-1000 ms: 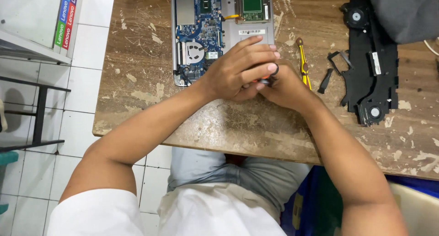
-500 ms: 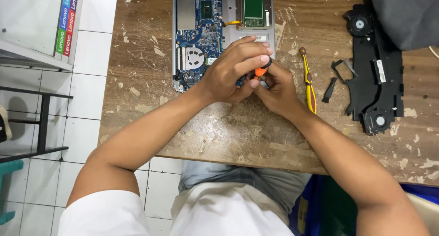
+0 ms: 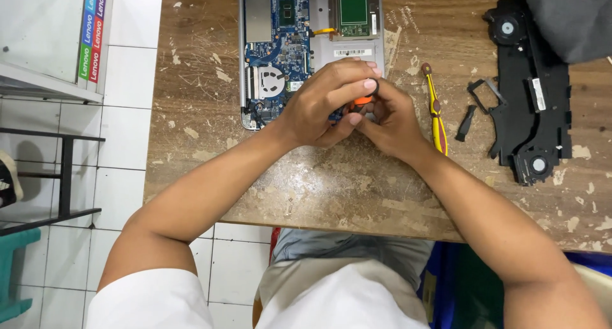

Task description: Disassembling internal components of a laptop using a screwdriver on a repair bench.

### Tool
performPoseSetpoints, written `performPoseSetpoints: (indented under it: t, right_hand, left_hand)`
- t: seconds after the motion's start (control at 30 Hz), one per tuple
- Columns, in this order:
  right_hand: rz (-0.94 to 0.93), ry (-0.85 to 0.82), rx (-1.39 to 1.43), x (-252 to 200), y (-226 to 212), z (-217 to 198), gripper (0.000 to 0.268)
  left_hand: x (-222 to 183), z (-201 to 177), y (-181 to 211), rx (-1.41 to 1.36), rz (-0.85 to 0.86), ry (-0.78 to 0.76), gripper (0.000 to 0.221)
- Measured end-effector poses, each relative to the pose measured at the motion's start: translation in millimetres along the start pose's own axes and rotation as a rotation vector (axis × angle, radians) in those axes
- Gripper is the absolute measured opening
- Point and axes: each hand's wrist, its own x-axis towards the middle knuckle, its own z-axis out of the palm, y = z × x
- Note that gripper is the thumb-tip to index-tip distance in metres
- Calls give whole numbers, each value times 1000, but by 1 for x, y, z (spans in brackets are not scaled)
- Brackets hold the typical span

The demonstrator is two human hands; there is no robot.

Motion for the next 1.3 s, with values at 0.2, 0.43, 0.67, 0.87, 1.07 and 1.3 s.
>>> performPoseSetpoints:
  t: [0.2,0.43,0.67,0.87,1.07,1.3]
  right_hand:
    - [50,-89,-6,2,-17,-4,20]
    - [41,-106,-28,-2,-12,-7,26]
    - [39,-116,-46,6,-31,1,22]
    - [72,-208,-79,7,-34,-3,15]
    - [-28,-190,-131,12,-31,-1,22]
    - [105,-284,-310,18,-67,8,9]
  left_hand:
    - [-4,3,0,-60,-27,-12,44]
    - [3,2,5,-72,-27,-9,44]
    - [9,2,14,-115,-38,4,41]
    - [13,1,25,-146,-125,83,32]
    - [-4,8,9,-21,-75,164,23]
    - [4,-13,23,71,-136,34,40]
